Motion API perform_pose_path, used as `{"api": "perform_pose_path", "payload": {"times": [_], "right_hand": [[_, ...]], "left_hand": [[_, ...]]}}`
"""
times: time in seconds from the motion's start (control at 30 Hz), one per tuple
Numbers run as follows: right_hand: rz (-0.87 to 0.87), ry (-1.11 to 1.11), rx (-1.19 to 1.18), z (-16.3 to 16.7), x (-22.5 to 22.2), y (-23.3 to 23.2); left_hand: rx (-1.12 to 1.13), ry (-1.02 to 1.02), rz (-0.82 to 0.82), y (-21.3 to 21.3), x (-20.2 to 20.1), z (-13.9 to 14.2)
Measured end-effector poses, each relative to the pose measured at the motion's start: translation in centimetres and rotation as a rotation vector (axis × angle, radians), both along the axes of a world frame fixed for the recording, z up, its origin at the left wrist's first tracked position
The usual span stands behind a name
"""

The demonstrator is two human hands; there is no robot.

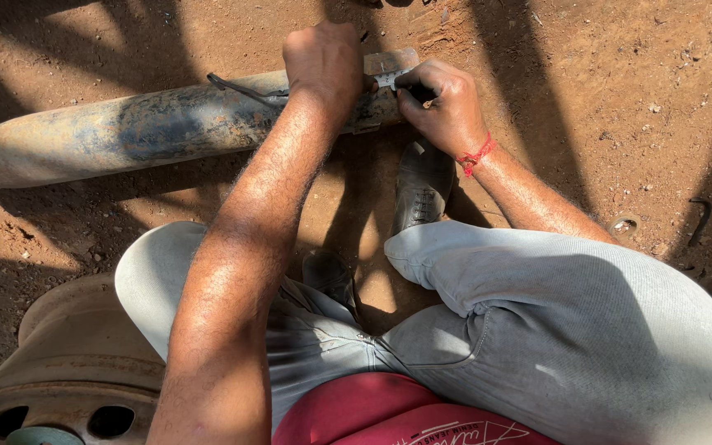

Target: The person sits on the ground and uses a tape measure to measure a metal pipe. They mark the pipe with a piece of chalk at specific intervals while holding the tape measure in place.

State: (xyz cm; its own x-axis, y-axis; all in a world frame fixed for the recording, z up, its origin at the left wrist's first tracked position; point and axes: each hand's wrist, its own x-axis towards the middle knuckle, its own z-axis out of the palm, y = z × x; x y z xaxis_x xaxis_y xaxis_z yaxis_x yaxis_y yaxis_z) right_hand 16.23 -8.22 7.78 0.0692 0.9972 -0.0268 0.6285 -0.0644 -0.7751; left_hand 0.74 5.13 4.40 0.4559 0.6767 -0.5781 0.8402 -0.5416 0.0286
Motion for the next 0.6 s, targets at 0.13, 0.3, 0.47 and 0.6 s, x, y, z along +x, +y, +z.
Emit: {"api": "perform_pose_path", "payload": {"times": [0.13, 0.3, 0.47, 0.6], "right_hand": [[0.042, -0.083, 0.054, -0.2, -0.16, -0.28], [0.046, -0.109, 0.047, -0.45, -0.32, -0.18], [0.048, -0.114, 0.052, -0.65, -0.4, -0.02], [0.045, -0.141, 0.043, -0.84, -0.71, -0.05]], "left_hand": [[0.175, -0.056, -0.019, 0.04, 0.06, -0.58], [0.068, -0.05, 0.0, 0.02, 0.17, -0.1], [0.133, -0.085, -0.012, -0.11, 0.12, -0.16], [0.227, -0.103, -0.037, -0.54, -0.09, -0.86]]}}
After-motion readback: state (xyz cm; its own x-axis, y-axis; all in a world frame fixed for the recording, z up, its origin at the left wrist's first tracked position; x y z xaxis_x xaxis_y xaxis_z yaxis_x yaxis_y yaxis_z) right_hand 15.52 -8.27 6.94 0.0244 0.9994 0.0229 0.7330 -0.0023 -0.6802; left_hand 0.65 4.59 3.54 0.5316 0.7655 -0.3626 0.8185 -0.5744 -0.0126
